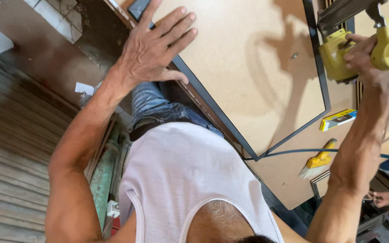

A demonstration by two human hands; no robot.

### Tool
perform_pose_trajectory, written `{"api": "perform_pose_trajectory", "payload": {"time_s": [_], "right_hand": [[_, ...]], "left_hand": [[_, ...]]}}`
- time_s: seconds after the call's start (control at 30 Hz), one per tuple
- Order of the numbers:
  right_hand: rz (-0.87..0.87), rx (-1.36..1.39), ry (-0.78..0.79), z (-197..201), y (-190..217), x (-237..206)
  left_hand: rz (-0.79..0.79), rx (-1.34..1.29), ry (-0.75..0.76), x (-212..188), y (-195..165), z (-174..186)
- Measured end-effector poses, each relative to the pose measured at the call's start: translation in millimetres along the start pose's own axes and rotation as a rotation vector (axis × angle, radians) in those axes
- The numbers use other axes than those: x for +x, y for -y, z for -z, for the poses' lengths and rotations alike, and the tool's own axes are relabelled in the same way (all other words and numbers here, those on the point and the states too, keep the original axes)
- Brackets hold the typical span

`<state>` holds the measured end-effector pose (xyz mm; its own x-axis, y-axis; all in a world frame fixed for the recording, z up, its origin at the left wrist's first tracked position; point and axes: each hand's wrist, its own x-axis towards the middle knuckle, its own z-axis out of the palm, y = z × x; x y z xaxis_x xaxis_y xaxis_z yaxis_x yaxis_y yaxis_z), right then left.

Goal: The person uses a pneumatic nail gun to attach dark frame strips to the edges of rectangular boards. They hold each board steady with one hand while firing nails along the perimeter with the other, then move the completed unit aside and repeat the process on the next board.

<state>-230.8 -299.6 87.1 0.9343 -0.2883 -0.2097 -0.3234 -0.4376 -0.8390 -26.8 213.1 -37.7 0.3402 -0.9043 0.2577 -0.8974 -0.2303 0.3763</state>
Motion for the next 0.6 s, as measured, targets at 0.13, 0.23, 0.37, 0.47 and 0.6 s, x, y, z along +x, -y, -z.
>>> {"api": "perform_pose_trajectory", "payload": {"time_s": [0.13,0.23,0.37,0.47,0.6], "right_hand": [[0.029,0.119,0.258,28,-45,33],[-0.014,0.204,0.39,49,-82,53],[0.007,0.088,0.494,70,-113,46],[-0.049,0.074,0.392,67,-108,37],[0.04,-0.137,0.291,9,-1,27]], "left_hand": [[-0.055,0.015,0.015,0,5,-7],[-0.139,0.121,0.014,2,6,-10],[-0.225,0.199,-0.082,5,9,-14],[-0.216,0.139,-0.152,5,9,-16],[-0.225,0.208,-0.143,2,12,-18]]}}
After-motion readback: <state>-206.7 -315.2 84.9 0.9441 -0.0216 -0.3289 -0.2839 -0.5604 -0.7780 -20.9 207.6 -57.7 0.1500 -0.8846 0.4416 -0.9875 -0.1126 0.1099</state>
